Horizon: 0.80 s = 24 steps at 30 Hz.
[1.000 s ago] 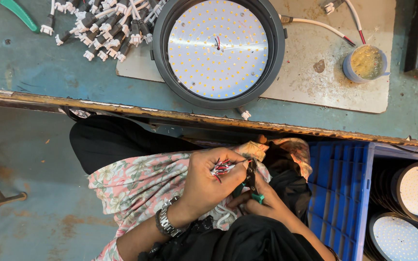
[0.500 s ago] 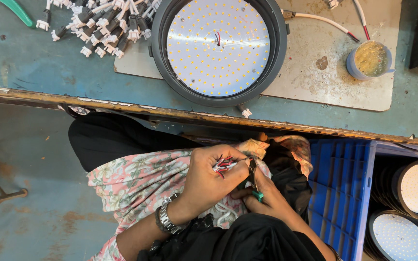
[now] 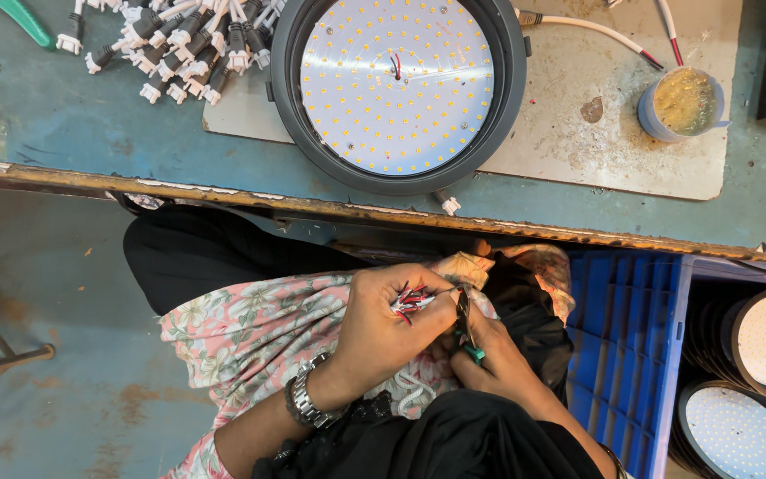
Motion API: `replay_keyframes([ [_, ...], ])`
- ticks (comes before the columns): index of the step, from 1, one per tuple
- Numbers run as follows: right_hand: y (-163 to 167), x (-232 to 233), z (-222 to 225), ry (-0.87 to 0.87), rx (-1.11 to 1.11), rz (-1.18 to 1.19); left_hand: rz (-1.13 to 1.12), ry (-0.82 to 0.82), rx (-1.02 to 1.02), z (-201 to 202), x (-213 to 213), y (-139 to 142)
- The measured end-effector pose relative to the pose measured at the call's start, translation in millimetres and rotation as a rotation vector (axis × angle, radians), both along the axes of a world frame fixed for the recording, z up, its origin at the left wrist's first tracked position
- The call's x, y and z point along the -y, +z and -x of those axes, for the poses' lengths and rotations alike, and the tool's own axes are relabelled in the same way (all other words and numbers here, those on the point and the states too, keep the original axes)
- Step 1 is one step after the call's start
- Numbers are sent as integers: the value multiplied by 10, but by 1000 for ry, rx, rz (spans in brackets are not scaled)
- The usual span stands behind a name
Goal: The person sits at a workbench and uses wire strippers to strip insulation from the ends of red and white wires, one wire at a time, taking wires from a pile of connector leads and placing the stripped wires back on the bench.
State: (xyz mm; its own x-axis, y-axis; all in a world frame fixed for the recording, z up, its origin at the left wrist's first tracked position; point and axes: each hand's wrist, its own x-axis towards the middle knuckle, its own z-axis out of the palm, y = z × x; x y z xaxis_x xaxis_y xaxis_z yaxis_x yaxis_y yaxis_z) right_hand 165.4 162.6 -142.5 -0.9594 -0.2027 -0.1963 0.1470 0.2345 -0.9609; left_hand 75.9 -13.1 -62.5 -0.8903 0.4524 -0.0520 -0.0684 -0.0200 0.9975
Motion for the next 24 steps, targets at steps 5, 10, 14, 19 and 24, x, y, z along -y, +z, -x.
replay_keyframes([
  [5,-42,8,-13,-27,75,27,-31,-4,131,4,-14,-25],
  [10,-10,14,-6,-7,60,70,-69,-45,182,10,9,-51],
  [14,76,12,-40,-42,275,223,-104,-84,247,0,36,-49],
  [19,128,-25,-127,-13,337,607,-133,-148,441,9,66,-13],
  [24,120,-77,-173,-44,393,701,-113,-133,386,-8,0,32],
])
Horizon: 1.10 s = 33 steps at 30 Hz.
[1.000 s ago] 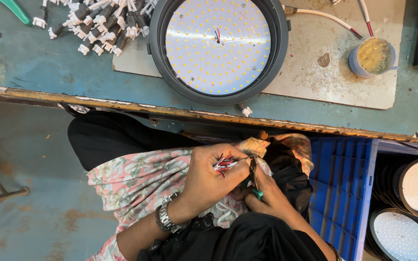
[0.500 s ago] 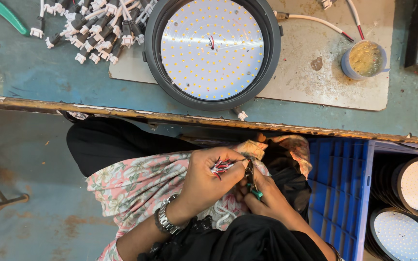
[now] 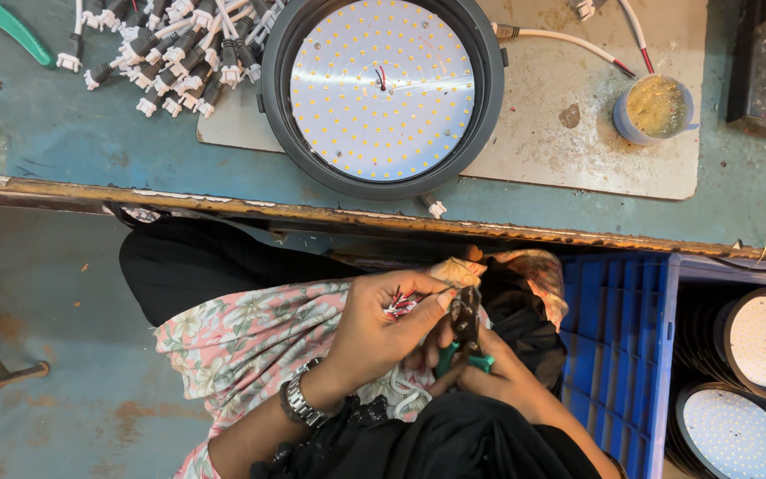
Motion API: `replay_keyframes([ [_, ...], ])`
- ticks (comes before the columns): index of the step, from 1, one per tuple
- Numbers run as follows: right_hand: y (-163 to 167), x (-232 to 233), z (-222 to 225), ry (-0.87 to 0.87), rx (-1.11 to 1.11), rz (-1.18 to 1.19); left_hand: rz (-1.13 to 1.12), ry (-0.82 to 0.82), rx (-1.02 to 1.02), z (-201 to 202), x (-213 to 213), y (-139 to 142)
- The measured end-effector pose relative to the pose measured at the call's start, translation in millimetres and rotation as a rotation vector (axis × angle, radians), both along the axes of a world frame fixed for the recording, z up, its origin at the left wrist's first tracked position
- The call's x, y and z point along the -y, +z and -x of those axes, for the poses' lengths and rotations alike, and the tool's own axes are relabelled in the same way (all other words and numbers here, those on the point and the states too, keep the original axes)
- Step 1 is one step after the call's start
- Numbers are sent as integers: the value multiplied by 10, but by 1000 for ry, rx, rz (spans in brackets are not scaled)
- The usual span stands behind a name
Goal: The person sits at a workbench and uses wire strippers to strip insulation from the ends of red and white wires, one wire at a time, taking wires from a pile of connector leads and placing the stripped wires back on the bench.
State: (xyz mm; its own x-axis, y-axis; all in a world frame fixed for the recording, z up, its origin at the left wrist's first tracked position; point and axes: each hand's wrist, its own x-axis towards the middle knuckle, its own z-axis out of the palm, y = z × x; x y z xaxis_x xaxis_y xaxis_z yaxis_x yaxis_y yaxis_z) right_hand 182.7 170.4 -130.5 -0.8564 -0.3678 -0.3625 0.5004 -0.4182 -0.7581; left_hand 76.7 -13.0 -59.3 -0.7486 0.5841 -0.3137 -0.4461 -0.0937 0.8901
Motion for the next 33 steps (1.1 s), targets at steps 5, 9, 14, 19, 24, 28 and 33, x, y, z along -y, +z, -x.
replay_keyframes([
  [5,59,-73,-18,33,-11,-42,75,41,-175,-21,-41,62],
  [9,88,-62,-12,59,102,-181,129,82,-435,-28,-68,95],
  [14,74,-71,1,74,105,-193,195,127,-607,-62,-53,105],
  [19,29,-77,-16,83,126,-190,194,189,-961,-37,-17,66],
  [24,6,-81,-7,83,75,-227,367,181,-1196,-16,-6,41],
  [28,44,-68,30,82,-37,-371,441,163,-1228,-14,-14,56],
  [33,95,10,81,44,-223,-747,414,168,-1204,-10,-29,75],
])
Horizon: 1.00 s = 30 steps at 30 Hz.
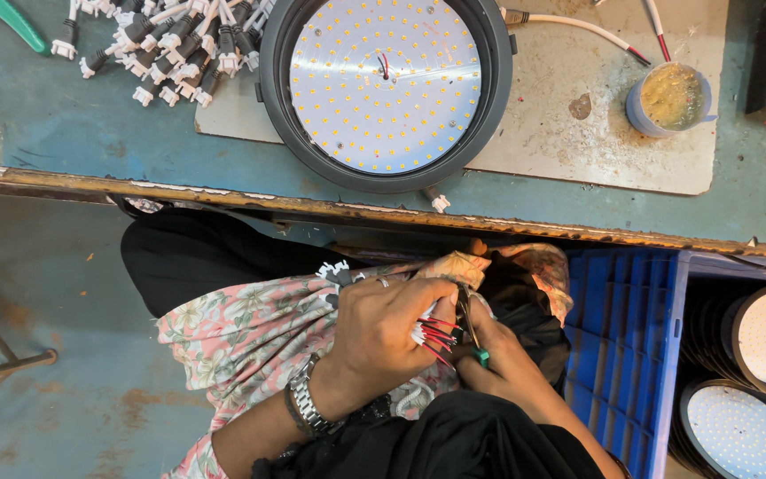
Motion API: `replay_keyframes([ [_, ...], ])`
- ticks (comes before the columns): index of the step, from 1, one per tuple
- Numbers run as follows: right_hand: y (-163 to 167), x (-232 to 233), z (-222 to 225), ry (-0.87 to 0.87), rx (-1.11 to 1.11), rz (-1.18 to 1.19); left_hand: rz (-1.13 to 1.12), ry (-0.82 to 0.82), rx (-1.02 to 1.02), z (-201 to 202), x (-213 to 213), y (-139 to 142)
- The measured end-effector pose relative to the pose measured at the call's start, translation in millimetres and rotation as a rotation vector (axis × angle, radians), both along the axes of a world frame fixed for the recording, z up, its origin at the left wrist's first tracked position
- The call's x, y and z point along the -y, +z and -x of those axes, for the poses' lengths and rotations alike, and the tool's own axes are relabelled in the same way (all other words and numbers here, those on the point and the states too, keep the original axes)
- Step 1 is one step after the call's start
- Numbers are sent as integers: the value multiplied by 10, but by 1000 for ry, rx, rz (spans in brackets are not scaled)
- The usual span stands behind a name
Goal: The person sits at a workbench and uses wire strippers to strip insulation from the ends of red and white wires, one wire at a time, taking wires from a pile of connector leads and placing the stripped wires back on the bench.
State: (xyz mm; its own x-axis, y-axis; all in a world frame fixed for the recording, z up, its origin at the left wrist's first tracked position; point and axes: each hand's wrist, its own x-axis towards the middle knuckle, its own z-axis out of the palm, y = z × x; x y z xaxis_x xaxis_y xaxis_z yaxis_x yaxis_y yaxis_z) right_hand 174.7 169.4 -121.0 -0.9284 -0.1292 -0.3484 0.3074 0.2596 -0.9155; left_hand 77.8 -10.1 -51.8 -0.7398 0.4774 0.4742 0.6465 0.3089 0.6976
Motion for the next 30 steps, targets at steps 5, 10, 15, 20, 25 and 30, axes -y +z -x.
replay_keyframes([
  [5,5,31,49,-21,-129,-134,-13,-29,101,-3,7,-2],
  [10,-3,15,63,-11,-212,-260,-31,-50,129,2,24,-11],
  [15,-52,9,42,-26,-202,-293,-33,-55,139,-15,29,-15],
  [20,-127,10,35,-37,-283,-261,-25,-74,137,-11,38,-38],
  [25,-162,-28,10,-40,-262,-245,-11,-82,140,-15,-37,-21],
  [30,-324,-176,-161,-104,-198,-70,9,-166,177,-35,-278,2],
])
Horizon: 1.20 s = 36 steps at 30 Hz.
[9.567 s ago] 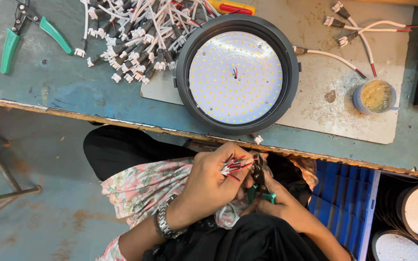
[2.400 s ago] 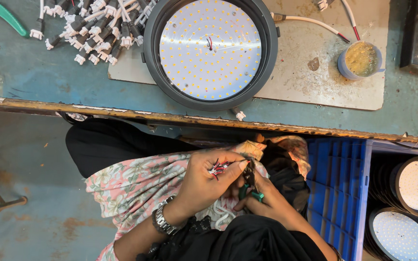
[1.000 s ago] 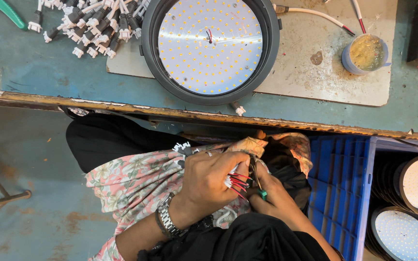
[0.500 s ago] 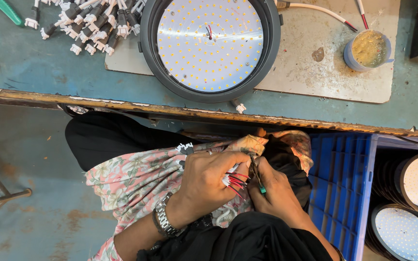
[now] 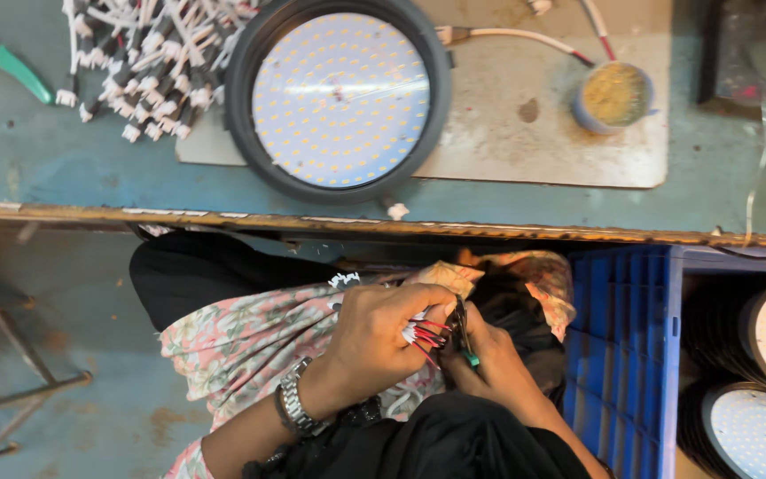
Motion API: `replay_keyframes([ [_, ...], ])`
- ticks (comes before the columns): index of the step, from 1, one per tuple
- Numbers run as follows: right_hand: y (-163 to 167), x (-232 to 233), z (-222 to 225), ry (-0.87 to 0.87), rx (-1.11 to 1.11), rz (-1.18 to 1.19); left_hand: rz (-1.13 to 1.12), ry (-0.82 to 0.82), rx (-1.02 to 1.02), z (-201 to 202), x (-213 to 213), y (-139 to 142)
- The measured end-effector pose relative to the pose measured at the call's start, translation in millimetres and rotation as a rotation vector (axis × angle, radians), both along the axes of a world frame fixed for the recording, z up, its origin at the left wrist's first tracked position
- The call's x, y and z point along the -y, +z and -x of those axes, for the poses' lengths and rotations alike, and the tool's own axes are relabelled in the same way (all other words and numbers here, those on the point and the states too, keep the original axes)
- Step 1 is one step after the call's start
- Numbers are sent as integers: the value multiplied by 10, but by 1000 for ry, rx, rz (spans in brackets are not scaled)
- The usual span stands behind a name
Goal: The person sits at a workbench and uses wire strippers to strip insulation from the ends of red and white wires, one wire at a time, taking wires from a pile of connector leads and placing the stripped wires back on the bench.
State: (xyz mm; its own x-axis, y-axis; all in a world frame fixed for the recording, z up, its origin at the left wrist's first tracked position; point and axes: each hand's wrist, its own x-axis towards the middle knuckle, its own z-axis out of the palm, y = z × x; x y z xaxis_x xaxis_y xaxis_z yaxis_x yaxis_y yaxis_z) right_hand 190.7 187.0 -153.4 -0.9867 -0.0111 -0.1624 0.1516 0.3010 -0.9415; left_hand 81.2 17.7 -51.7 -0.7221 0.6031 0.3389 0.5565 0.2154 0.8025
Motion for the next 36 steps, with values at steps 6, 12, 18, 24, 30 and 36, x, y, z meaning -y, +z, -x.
replay_keyframes([
  [6,-370,-455,-389,-9,26,496,169,-260,390,-34,-680,5],
  [12,-555,-736,-836,-70,179,945,321,-334,793,-159,-1339,104],
  [18,-435,-820,-966,-280,135,1091,208,-389,907,-248,-1426,-155],
  [24,-319,-629,-971,-301,62,1108,-33,-340,1370,-260,-990,-553],
  [30,-410,-213,-992,-187,200,1048,-283,-223,1562,-325,-378,-554],
  [36,-516,252,-550,-208,399,1347,-370,-216,1048,-131,219,-179],
])
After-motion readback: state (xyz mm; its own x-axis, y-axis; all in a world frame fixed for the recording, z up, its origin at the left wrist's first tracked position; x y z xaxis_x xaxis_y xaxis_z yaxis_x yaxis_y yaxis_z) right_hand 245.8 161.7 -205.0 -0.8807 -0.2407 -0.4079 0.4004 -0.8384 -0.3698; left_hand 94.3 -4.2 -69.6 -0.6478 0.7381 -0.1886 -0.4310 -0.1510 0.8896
